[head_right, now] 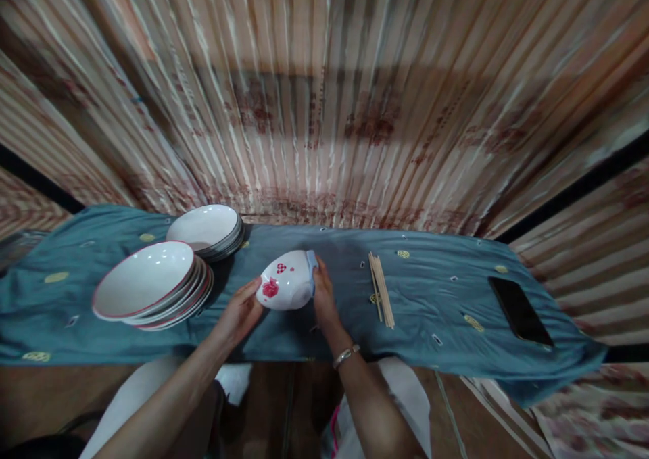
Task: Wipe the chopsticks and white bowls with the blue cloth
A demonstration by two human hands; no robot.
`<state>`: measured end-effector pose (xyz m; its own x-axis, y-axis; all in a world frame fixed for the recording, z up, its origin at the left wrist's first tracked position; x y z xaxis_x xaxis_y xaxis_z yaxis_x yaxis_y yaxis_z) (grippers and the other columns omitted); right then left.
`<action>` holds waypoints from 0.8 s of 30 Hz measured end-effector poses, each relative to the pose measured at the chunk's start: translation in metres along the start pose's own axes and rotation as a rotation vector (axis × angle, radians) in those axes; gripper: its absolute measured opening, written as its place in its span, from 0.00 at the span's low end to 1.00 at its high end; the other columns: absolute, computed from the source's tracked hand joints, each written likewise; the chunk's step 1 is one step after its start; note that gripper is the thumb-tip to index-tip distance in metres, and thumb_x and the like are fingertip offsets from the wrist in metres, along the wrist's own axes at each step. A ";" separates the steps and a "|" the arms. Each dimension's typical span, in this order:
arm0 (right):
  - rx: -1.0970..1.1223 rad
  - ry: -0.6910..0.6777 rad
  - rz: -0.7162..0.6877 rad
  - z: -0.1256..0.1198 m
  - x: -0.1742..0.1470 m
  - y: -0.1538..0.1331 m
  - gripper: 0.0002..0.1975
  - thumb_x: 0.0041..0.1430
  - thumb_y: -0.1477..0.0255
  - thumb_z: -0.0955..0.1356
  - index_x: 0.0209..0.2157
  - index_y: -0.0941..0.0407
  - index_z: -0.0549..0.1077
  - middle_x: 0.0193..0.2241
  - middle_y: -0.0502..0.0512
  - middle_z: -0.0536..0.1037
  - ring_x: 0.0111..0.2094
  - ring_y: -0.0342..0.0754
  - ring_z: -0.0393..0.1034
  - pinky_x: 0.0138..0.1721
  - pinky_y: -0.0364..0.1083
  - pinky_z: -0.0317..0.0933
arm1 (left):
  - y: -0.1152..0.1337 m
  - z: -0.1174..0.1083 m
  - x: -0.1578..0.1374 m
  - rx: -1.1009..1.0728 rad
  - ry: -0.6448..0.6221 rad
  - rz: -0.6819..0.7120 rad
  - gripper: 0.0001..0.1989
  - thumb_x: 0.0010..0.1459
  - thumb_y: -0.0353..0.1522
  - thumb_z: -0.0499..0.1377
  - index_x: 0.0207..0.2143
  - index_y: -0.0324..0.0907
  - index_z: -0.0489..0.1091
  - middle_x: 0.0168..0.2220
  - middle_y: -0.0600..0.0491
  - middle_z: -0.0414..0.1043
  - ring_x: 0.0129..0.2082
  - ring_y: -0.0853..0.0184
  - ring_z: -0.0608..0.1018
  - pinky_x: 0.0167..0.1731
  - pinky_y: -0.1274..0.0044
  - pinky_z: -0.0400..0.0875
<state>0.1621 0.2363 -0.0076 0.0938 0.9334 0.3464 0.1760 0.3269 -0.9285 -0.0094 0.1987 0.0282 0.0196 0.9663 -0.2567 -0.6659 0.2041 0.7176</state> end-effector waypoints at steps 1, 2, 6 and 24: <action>0.046 0.032 0.083 -0.006 0.003 0.000 0.30 0.66 0.53 0.55 0.62 0.54 0.62 0.57 0.59 0.72 0.55 0.51 0.69 0.53 0.52 0.65 | -0.002 0.005 -0.001 -0.009 -0.010 0.001 0.14 0.42 0.35 0.71 0.30 0.34 0.77 0.30 0.46 0.80 0.36 0.60 0.81 0.43 0.72 0.72; 0.071 0.062 0.134 -0.011 0.005 -0.002 0.30 0.64 0.53 0.57 0.61 0.54 0.64 0.57 0.59 0.71 0.56 0.51 0.67 0.55 0.53 0.63 | -0.003 0.010 -0.001 -0.017 -0.021 0.009 0.14 0.42 0.35 0.71 0.31 0.35 0.77 0.31 0.46 0.80 0.37 0.61 0.81 0.44 0.72 0.72; 0.105 0.118 0.175 -0.028 0.014 -0.011 0.29 0.61 0.53 0.60 0.58 0.55 0.66 0.57 0.59 0.71 0.57 0.54 0.65 0.59 0.55 0.58 | -0.009 0.024 -0.003 -0.005 -0.058 0.015 0.17 0.42 0.37 0.71 0.34 0.37 0.76 0.34 0.47 0.80 0.39 0.61 0.80 0.44 0.72 0.71; -0.188 0.122 -0.008 -0.036 0.009 -0.032 0.26 0.64 0.56 0.59 0.55 0.56 0.69 0.55 0.61 0.72 0.56 0.54 0.65 0.61 0.58 0.55 | -0.020 0.013 0.006 0.235 -0.057 0.027 0.14 0.43 0.33 0.67 0.36 0.40 0.79 0.33 0.51 0.80 0.34 0.63 0.79 0.35 0.76 0.70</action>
Point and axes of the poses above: each hand's wrist, its own x-axis towards the middle knuckle, its own z-axis out of the palm, y = z × x, the point moved 6 cm from there along x, towards the middle knuckle
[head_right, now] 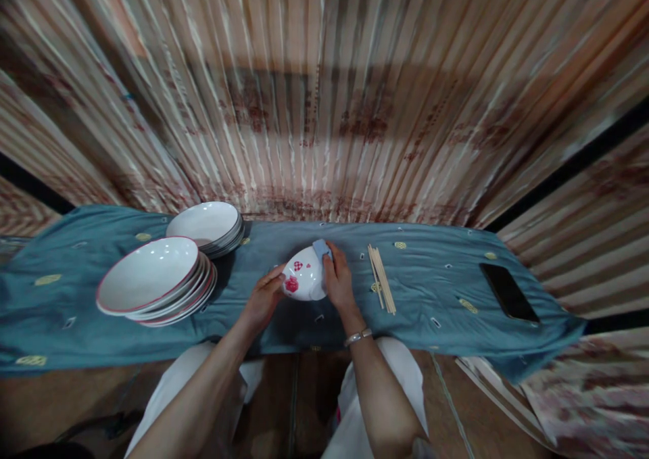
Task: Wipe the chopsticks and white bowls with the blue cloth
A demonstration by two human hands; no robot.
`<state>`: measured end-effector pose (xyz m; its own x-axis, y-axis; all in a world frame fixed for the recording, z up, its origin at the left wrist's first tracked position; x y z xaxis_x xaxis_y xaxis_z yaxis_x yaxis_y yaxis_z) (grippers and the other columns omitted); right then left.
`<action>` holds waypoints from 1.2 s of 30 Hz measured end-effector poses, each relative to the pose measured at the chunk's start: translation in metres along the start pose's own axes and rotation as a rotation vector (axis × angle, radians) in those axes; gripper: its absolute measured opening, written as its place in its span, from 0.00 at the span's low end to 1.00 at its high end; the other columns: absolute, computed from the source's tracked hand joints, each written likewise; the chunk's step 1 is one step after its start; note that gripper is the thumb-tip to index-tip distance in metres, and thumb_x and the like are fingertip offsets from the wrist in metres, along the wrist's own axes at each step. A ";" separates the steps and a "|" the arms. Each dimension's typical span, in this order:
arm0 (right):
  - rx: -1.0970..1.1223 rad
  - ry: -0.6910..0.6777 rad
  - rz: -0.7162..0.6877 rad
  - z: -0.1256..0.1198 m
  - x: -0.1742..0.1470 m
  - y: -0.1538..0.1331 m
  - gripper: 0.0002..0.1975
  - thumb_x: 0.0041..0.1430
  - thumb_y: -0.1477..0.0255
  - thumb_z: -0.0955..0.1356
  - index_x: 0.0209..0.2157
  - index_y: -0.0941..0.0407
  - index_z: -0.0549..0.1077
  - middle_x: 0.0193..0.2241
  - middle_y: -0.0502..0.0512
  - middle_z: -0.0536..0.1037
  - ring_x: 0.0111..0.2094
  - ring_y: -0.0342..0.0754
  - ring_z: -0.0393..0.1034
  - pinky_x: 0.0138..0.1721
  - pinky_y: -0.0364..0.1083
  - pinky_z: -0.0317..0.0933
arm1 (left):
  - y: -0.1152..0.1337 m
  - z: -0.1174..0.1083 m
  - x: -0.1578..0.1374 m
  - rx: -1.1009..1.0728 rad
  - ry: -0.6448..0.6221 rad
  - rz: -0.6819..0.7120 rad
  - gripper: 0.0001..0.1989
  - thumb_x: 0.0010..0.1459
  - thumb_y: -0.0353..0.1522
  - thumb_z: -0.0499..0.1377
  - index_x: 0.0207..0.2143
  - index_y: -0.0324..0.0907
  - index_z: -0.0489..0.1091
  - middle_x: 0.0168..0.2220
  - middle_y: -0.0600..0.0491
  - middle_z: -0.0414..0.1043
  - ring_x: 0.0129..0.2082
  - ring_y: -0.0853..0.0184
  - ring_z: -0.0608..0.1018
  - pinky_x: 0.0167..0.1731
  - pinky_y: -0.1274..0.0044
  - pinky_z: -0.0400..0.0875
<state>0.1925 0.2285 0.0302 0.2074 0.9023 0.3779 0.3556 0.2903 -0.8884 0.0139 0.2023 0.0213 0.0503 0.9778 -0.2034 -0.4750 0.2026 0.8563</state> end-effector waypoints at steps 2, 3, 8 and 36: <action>-0.059 -0.050 -0.081 0.006 -0.003 -0.012 0.24 0.65 0.58 0.58 0.56 0.55 0.68 0.55 0.61 0.72 0.57 0.53 0.64 0.61 0.57 0.55 | 0.008 -0.002 0.001 0.039 0.039 0.060 0.13 0.43 0.31 0.67 0.35 0.40 0.79 0.33 0.52 0.80 0.35 0.64 0.78 0.37 0.77 0.69; -0.097 -0.082 -0.126 0.010 -0.005 -0.019 0.24 0.66 0.59 0.58 0.57 0.55 0.67 0.55 0.61 0.71 0.57 0.53 0.64 0.61 0.57 0.54 | 0.013 -0.002 0.001 0.052 0.054 0.087 0.13 0.43 0.31 0.67 0.35 0.41 0.79 0.34 0.52 0.80 0.36 0.65 0.78 0.38 0.78 0.69; -0.319 -0.210 -0.338 0.028 -0.021 -0.052 0.24 0.68 0.65 0.56 0.63 0.54 0.59 0.61 0.61 0.63 0.63 0.53 0.55 0.64 0.59 0.51 | 0.028 -0.008 -0.001 0.067 0.113 0.131 0.11 0.41 0.31 0.68 0.32 0.41 0.79 0.28 0.55 0.78 0.28 0.69 0.75 0.32 0.80 0.68; 0.150 -0.132 0.172 0.032 -0.052 0.008 0.33 0.65 0.51 0.55 0.65 0.53 0.54 0.65 0.56 0.59 0.66 0.50 0.52 0.67 0.55 0.45 | 0.012 -0.034 -0.006 -0.013 0.124 0.026 0.18 0.37 0.42 0.69 0.24 0.39 0.70 0.21 0.57 0.71 0.22 0.72 0.70 0.26 0.79 0.63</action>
<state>0.1550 0.1939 -0.0046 0.1293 0.9733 0.1895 0.1841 0.1642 -0.9691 -0.0215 0.1965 0.0165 -0.0711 0.9684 -0.2392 -0.4857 0.1758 0.8562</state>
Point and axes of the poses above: each hand's wrist, its own x-axis towards the middle knuckle, its own z-axis out of the palm, y = z × x, the point moved 6 cm from there along x, towards the middle knuckle
